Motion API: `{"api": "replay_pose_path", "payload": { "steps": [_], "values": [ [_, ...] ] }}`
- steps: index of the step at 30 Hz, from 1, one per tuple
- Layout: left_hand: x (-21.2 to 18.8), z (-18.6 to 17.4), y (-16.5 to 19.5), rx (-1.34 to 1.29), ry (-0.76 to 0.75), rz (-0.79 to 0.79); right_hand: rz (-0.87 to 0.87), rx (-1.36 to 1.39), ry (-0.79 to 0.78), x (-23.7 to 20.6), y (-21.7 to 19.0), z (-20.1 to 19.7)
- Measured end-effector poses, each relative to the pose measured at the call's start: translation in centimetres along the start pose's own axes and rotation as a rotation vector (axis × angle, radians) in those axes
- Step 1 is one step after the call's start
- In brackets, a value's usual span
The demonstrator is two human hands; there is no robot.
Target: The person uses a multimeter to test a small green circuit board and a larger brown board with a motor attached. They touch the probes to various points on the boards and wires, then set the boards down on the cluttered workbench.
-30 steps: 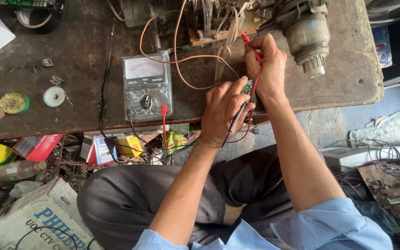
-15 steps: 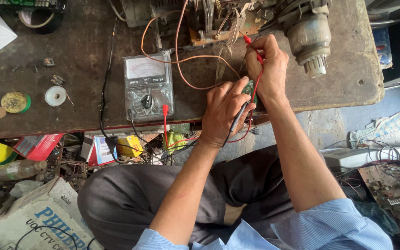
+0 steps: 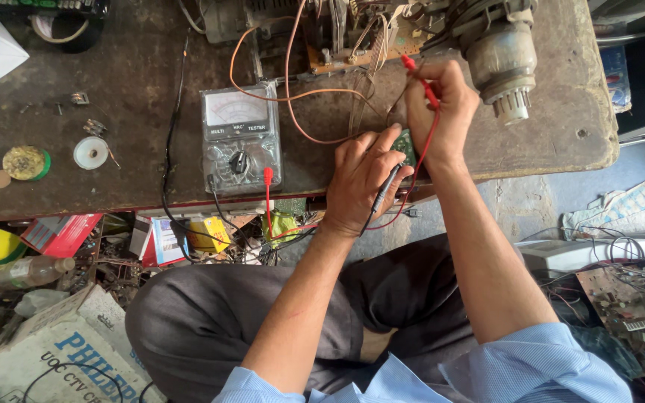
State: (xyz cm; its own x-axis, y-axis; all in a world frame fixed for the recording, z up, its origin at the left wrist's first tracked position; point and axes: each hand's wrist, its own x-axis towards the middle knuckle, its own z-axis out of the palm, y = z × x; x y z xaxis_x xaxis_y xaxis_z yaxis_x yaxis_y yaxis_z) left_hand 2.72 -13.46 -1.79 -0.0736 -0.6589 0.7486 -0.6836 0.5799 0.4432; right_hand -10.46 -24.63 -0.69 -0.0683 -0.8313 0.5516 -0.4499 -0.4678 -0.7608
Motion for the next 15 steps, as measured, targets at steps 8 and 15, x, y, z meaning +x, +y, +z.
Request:
{"api": "replay_pose_path", "payload": {
  "steps": [8,15],
  "values": [
    [0.09,-0.11,0.03,0.002,0.0,0.013,0.01,-0.049,-0.11,0.29,-0.11,-0.22],
    [0.06,-0.11,0.16,0.006,-0.001,-0.001,-0.081,-0.068,0.015,0.07,-0.33,-0.47]
  ]
}}
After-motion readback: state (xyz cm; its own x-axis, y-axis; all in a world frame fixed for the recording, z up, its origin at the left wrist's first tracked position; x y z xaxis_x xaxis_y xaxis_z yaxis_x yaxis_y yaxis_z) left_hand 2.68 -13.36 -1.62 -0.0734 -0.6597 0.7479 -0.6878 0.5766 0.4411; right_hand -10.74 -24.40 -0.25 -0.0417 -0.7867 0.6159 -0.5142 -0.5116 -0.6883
